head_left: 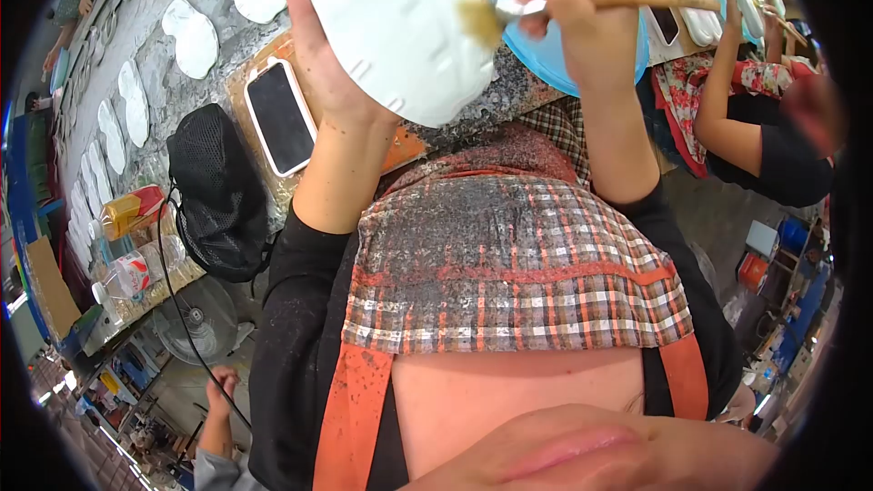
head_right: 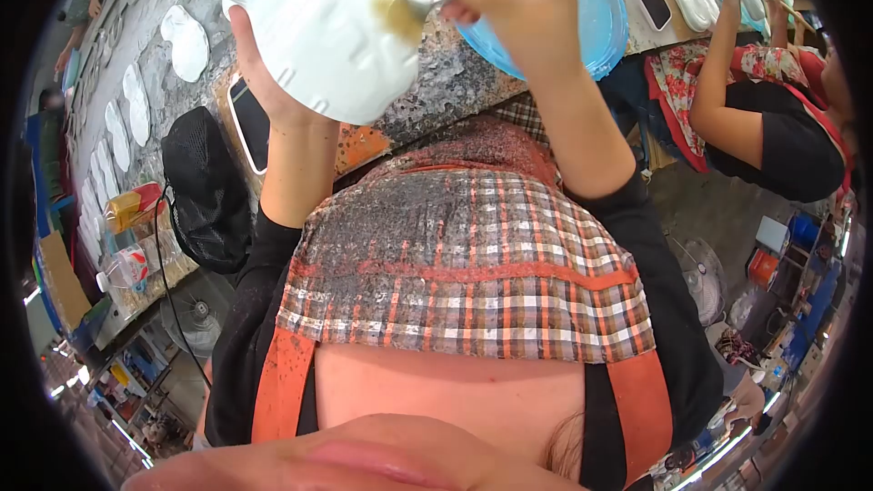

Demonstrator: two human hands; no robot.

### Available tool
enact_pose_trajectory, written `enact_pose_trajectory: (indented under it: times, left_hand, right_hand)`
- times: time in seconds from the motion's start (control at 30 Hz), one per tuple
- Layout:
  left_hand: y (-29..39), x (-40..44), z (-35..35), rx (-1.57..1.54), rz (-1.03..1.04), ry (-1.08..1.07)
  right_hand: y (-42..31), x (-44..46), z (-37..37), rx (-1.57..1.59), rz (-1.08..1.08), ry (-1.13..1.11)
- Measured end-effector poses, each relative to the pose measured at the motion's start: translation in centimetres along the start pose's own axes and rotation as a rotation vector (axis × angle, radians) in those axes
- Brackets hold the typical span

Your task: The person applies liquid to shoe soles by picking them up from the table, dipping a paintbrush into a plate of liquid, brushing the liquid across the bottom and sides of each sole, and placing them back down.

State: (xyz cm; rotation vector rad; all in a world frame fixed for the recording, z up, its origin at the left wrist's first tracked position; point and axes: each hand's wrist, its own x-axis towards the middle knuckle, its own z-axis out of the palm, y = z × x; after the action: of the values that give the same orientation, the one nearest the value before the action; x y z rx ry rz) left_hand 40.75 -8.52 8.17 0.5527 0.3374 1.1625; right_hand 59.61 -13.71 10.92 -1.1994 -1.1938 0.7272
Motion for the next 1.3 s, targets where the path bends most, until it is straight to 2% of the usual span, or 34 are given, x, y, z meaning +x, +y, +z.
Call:
enact_pose_trajectory:
  times: [0.03, 0.07, 0.13, 0.17, 0.2, 0.23, 0.27, 0.33, 0.37, 0.43, 0.47, 0.53, 0.57, 0.7, 0.77, 0.8, 0.83, 0.87, 0.93, 0.97, 1.0, 1.07, 1.13, 1.17, 1.23, 1.27, 1.3]
  left_hand:
    - [-0.1, -0.1, -0.2, -0.050, -0.025, -0.026]
    - [-0.2, -0.1, -0.3, -0.098, -0.047, -0.050]
    - [-0.4, -0.4, -0.2, -0.118, -0.041, -0.077]
    - [-0.6, -0.6, 0.0, -0.094, -0.085, -0.104]
    - [-0.7, -0.7, 0.2, -0.070, -0.127, -0.136]
    - [-1.0, -0.8, 0.2, -0.013, -0.082, -0.138]
    - [-1.1, -1.0, 0.1, -0.013, -0.083, -0.139]
    - [-1.2, -1.0, 0.0, -0.092, -0.167, -0.127]
    - [-1.3, -1.0, -0.7, -0.317, -0.204, -0.258]
    - [-1.3, -1.3, -0.5, -0.303, -0.261, -0.244]
    - [-1.6, -1.5, -0.8, -0.361, -0.291, -0.290]
    - [-1.5, -1.6, -0.9, -0.160, -0.283, -0.144]
    - [-1.2, -1.6, -1.4, -0.261, -0.271, -0.149]
    - [-0.2, -0.8, -7.3, -0.449, -0.194, -0.078]
    - [2.1, 0.1, -4.5, 0.016, -0.041, 0.530]
    - [3.6, 1.3, -6.7, 0.049, 0.009, 0.543]
    - [5.5, 2.7, -9.4, -0.061, 0.006, 0.417]
    - [8.0, 3.5, -13.7, -0.397, -0.051, -0.104]
    - [9.9, 3.6, -12.4, 0.008, 0.189, 0.154]
    - [11.1, 3.1, -13.0, -0.253, 0.056, -0.121]
    - [10.8, 3.0, -12.9, -0.247, 0.060, -0.115]
    - [10.4, 3.0, -12.6, -0.410, 0.091, -0.248]
    - [13.1, 4.7, -13.4, -0.164, 0.094, 0.345]
    - [13.5, 5.2, -13.0, -0.225, 0.120, 0.356]
    - [17.2, 6.6, -17.5, -0.430, 0.061, -0.194]
    - [19.2, 7.3, -17.6, -0.343, 0.211, -0.162]
    - [19.6, 7.1, -16.3, -0.501, 0.392, 0.212]
  right_hand:
    - [0.9, 0.8, -0.3, 0.011, -0.021, 0.158]
    - [1.1, 1.2, -1.4, -0.002, -0.101, 0.146]
    - [-0.7, 0.6, -2.3, 0.067, -0.208, -0.207]
    - [-1.2, 0.2, -1.7, -0.048, -0.155, -0.270]
    - [-0.4, 1.0, -1.7, -0.091, -0.164, -0.201]
    - [0.3, 2.0, -1.6, -0.133, -0.169, -0.130]
    - [0.6, 2.6, -1.3, -0.103, -0.171, 0.079]
    - [0.5, 3.1, -3.0, -0.033, -0.257, -0.001]
    - [0.2, 2.4, -3.5, 0.048, -0.164, -0.097]
    - [-0.3, 1.9, -1.7, -0.134, -0.193, -0.131]
    - [0.6, 2.4, -1.1, -0.097, -0.031, 0.087]
    - [1.4, 3.1, -2.0, -0.124, -0.060, 0.191]
    - [1.2, 2.9, -2.5, -0.128, -0.156, 0.110]
    - [2.1, 1.4, -2.7, -0.037, -0.069, 0.079]
    - [3.2, 1.1, -3.5, -0.005, 0.002, 0.044]
    - [3.5, 1.1, -3.9, 0.000, 0.003, 0.037]
    - [3.7, 1.0, -4.3, 0.000, 0.027, 0.048]
    - [4.0, 0.9, -4.5, 0.004, 0.050, 0.057]
    - [4.1, 0.5, -4.4, 0.001, 0.063, 0.115]
    - [4.1, 0.2, -4.5, -0.012, 0.080, 0.156]
    - [4.6, 0.3, -5.1, 0.018, 0.081, 0.106]
    - [5.1, 0.1, -5.4, 0.038, 0.081, 0.098]
    - [5.1, -0.1, -5.5, 0.049, 0.096, 0.095]
    - [5.2, -0.1, -5.6, 0.043, 0.095, 0.100]
    - [5.4, 0.0, -5.8, 0.052, 0.081, 0.109]
    - [5.2, -0.1, -5.7, 0.048, 0.073, 0.119]
    - [5.2, -0.2, -5.9, 0.051, 0.070, 0.117]
